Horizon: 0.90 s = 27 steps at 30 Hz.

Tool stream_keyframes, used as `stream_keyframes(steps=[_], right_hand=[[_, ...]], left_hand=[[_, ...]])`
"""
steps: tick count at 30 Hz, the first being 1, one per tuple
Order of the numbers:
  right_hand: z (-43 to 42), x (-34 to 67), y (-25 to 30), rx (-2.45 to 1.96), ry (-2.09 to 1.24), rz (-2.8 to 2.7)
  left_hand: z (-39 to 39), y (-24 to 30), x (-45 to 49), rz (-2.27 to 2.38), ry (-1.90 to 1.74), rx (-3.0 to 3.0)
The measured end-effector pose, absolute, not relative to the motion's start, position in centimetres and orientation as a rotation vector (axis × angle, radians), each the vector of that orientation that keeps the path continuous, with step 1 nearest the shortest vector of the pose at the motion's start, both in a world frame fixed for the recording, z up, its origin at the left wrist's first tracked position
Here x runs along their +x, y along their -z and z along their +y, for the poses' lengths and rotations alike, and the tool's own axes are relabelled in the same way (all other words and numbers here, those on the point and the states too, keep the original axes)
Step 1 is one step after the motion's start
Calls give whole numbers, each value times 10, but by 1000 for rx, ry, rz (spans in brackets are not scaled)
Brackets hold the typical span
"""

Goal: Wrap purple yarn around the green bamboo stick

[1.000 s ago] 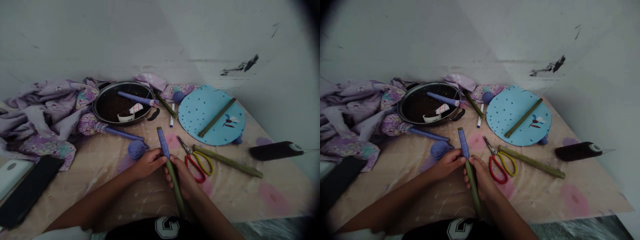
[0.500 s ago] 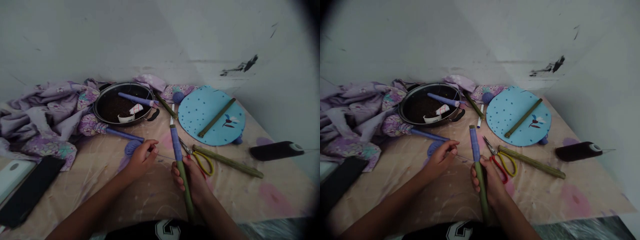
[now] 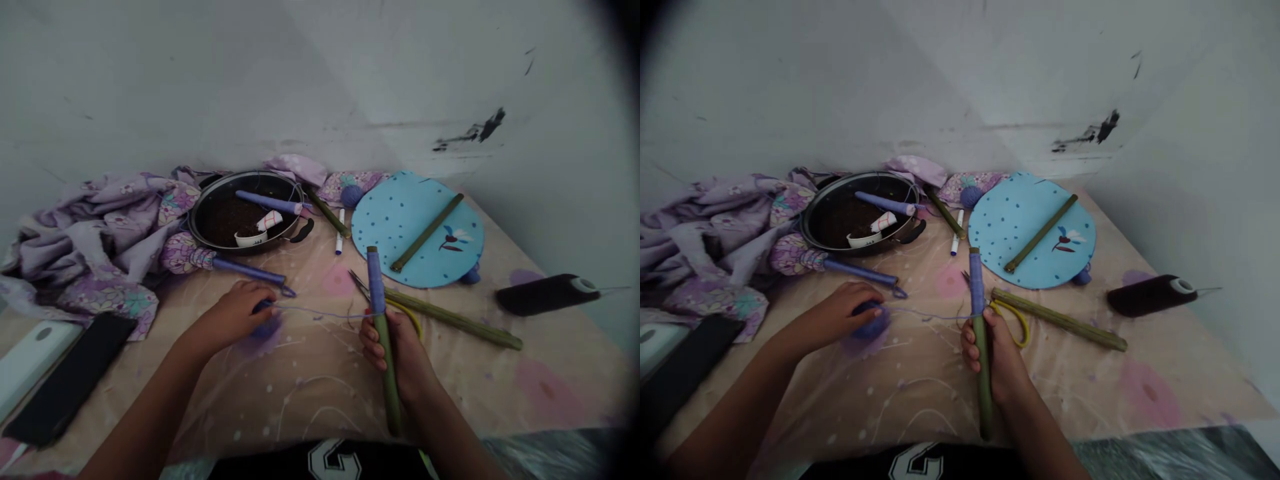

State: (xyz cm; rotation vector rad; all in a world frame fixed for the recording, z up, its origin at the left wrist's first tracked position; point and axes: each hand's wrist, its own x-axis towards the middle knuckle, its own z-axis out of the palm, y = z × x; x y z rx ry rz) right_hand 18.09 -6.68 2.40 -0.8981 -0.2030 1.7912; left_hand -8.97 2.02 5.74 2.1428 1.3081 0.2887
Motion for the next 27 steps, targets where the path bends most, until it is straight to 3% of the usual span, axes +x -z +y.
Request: stream_keyframes(steps=[3,13,22,27], right_hand=[[-68,187,-25,-963,-1777,-201],[-71,206,-27,-926,-1748,-262],[-73,244,-36,-921,-1416,-73],[-77,284,-46,-813,-1257,26]], left_hand=[[3,-55,-92,1280,-79,2153],[2,-61,-154,1317,-80,2061],[-13,-39,-133,1584,-227,2131],[-12,-52,-150,1659,-422,1807]])
